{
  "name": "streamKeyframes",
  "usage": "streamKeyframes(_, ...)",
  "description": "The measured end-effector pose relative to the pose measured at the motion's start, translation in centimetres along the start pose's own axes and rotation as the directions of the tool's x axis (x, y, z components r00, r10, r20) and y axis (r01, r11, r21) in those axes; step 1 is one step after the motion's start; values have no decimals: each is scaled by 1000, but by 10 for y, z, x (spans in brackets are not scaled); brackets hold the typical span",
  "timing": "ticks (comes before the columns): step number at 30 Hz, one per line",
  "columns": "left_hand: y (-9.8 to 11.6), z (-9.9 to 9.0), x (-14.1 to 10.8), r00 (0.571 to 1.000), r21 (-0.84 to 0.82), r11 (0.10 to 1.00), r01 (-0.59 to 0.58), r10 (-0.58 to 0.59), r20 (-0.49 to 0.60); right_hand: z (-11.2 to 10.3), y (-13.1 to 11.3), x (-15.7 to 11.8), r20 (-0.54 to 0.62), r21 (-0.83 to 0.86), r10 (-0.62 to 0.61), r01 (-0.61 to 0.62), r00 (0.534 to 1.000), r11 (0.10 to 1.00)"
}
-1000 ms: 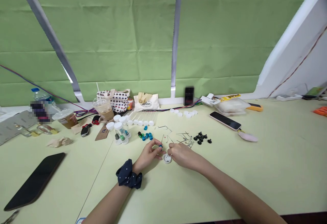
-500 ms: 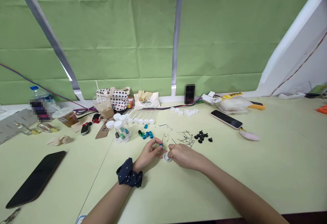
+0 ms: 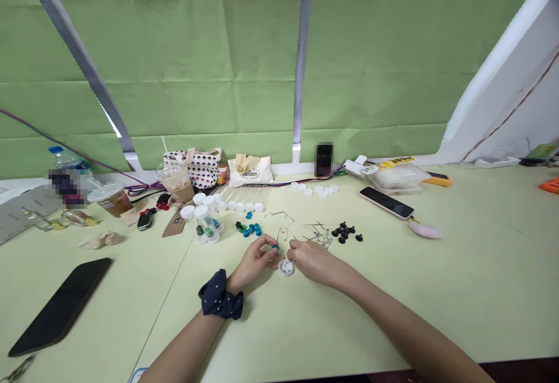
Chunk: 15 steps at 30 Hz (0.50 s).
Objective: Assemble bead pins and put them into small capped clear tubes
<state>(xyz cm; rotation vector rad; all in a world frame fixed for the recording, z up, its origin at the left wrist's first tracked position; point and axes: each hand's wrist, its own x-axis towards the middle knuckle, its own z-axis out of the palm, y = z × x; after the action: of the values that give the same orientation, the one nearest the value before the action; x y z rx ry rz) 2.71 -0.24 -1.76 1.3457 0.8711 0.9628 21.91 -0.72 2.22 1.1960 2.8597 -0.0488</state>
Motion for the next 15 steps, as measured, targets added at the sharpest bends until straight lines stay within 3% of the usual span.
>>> streamKeyframes(15, -1, -1, 1, 999, 44, 999, -30, 29, 14, -7, -7, -3, 9, 70, -73, 72, 997, 995)
